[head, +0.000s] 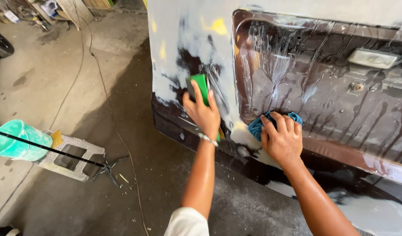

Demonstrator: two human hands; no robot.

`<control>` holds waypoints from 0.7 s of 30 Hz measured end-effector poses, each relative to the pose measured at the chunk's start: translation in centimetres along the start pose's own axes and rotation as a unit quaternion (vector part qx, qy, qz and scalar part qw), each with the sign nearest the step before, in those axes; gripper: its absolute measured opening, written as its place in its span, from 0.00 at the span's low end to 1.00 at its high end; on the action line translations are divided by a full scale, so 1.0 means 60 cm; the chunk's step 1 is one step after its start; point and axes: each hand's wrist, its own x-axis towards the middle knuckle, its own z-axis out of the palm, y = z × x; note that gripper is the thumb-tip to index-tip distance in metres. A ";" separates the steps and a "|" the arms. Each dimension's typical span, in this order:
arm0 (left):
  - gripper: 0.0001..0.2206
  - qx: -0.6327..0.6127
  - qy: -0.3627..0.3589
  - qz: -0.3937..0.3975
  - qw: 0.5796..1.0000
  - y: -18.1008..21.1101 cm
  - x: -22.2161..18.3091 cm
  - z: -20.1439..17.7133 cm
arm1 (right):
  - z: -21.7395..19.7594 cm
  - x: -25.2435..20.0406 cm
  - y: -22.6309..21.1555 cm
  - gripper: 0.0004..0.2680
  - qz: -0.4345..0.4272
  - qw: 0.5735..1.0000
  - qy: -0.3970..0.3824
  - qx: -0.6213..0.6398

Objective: The person scrubs a large, detached car door panel with a green sponge and a blue cloth. They repeatedly dip the sponge into a bucket of water and wipe the surface to remove residue.

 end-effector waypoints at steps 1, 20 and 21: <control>0.29 -0.017 0.017 0.006 1.000 0.009 -0.030 -0.002 | -0.001 0.001 0.001 0.12 -0.001 1.000 0.002 0.000; 0.27 -0.048 -0.080 0.138 0.986 -0.003 -0.244 0.003 | 0.011 0.000 0.009 0.13 0.001 1.000 0.007 -0.004; 0.27 -0.050 -0.082 0.139 0.986 0.014 -0.201 0.002 | 0.006 0.003 0.012 0.13 0.004 1.000 0.007 -0.007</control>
